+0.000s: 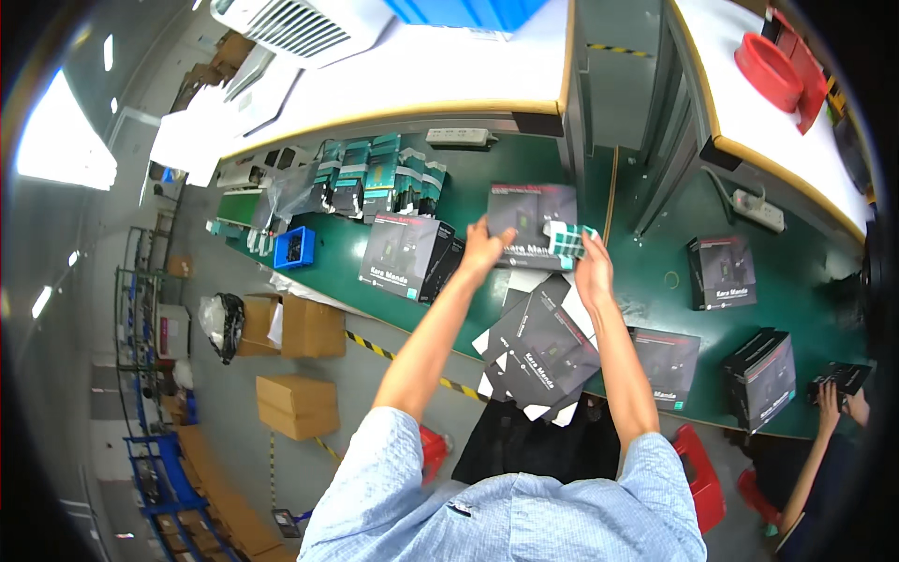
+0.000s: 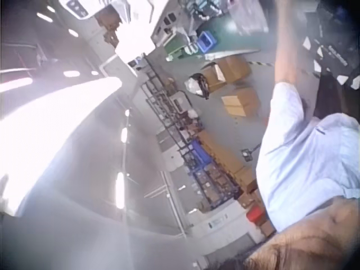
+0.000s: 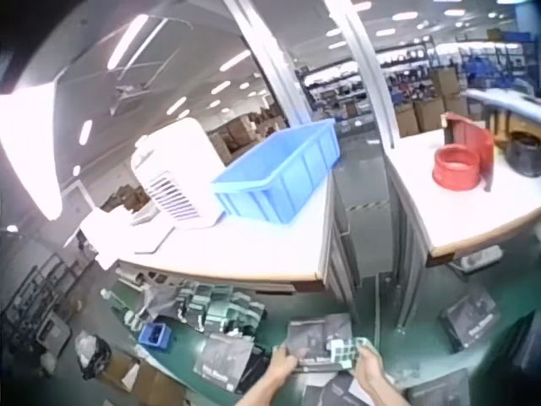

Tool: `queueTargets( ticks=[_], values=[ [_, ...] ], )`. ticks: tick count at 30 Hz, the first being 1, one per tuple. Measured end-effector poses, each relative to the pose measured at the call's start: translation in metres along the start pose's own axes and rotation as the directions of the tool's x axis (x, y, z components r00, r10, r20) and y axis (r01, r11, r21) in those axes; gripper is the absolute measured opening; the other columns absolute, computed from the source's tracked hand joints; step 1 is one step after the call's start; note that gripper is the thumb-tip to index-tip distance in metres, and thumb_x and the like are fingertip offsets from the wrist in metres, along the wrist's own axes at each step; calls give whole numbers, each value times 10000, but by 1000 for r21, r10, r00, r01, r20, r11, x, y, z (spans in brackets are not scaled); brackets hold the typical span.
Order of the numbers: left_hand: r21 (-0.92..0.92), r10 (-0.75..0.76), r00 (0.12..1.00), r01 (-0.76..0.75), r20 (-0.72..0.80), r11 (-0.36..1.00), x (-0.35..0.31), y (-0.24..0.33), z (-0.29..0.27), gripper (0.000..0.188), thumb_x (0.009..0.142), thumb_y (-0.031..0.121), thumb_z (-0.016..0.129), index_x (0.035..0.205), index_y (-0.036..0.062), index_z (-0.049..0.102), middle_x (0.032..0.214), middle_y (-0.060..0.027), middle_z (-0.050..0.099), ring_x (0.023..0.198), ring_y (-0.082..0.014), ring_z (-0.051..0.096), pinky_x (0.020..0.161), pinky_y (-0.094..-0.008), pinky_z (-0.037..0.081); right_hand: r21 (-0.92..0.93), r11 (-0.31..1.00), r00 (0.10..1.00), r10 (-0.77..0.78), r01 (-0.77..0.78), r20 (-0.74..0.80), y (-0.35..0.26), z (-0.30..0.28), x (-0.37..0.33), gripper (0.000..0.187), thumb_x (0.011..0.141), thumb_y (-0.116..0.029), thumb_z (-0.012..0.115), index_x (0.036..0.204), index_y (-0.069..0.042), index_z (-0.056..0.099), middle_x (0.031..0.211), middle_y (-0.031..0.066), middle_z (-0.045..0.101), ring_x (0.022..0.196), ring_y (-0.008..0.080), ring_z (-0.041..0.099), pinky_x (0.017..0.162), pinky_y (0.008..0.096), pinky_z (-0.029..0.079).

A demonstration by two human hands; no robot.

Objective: The person applies small green labels to black product boxes on a green workbench. They pick up each box, place a label on its surface, and set it aside, repeating the process for multiple units.

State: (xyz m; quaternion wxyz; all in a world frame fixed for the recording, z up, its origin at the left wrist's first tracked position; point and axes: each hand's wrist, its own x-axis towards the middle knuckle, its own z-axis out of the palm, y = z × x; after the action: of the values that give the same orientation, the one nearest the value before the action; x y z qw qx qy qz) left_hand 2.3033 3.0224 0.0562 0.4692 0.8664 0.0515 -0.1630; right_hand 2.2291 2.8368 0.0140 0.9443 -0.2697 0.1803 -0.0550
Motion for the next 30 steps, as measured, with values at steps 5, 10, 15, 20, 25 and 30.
queueTargets(
  ticks=[5, 10, 15, 20, 25, 30],
  values=[
    [54, -82, 978, 73, 194, 996, 60, 10, -17, 554, 777, 167, 666, 1220, -59, 420, 1141, -171, 542, 1030, -233, 514, 878, -325, 395, -10, 1000, 1000, 14, -14, 15, 51, -8, 42, 257, 881, -176, 517, 1111, -63, 490, 1070, 26, 534, 1053, 140, 462, 931, 300, 320],
    [6, -163, 965, 165, 205, 986, 94, -35, -31, 469, 775, 103, 654, 1161, -70, 451, 1104, -169, 560, 990, -239, 537, 870, -330, 411, -100, 994, 998, -48, 43, -49, 73, 9, 47, 251, 878, -224, 523, 1058, -49, 525, 1017, 13, 560, 970, 106, 473, 892, 252, 314],
    [84, -246, 935, 232, 254, 969, 125, -72, -25, 528, 762, 50, 631, 1212, -94, 393, 1168, -188, 517, 1050, -252, 513, 902, -323, 396, -215, 973, 996, 85, -86, -11, 82, -10, 77, 291, 873, -218, 511, 1087, -21, 518, 1056, 49, 560, 1011, 126, 470, 908, 251, 316],
    [48, -124, 990, 121, 64, 991, 122, -106, -8, 666, 749, -68, 550, 1333, -90, 231, 1320, -183, 396, 1176, -242, 431, 977, -297, 330, -152, 970, 982, 189, -190, -20, 76, -16, 76, 223, 862, -178, 506, 1044, -51, 530, 1016, 48, 564, 988, 146, 490, 877, 275, 357],
    [120, -41, 998, 34, 54, 992, 101, -75, 3, 654, 741, 63, 588, 1305, -94, 299, 1307, -229, 404, 1188, -279, 433, 984, -316, 324, -103, 986, 991, 127, -130, -37, 58, -9, 58, 209, 856, -154, 519, 1036, -49, 524, 1008, 45, 566, 978, 155, 499, 890, 301, 362],
    [90, -141, 989, 136, 51, 987, 63, -20, -16, 666, 825, 232, 535, 1326, -95, 242, 1335, -242, 358, 1220, -292, 388, 995, -332, 311, 51, 978, 979, 198, -200, 38, 6, 21, 19, 142, 866, -165, 528, 983, -83, 534, 965, 16, 577, 943, 146, 521, 909, 357, 337]
  ],
)
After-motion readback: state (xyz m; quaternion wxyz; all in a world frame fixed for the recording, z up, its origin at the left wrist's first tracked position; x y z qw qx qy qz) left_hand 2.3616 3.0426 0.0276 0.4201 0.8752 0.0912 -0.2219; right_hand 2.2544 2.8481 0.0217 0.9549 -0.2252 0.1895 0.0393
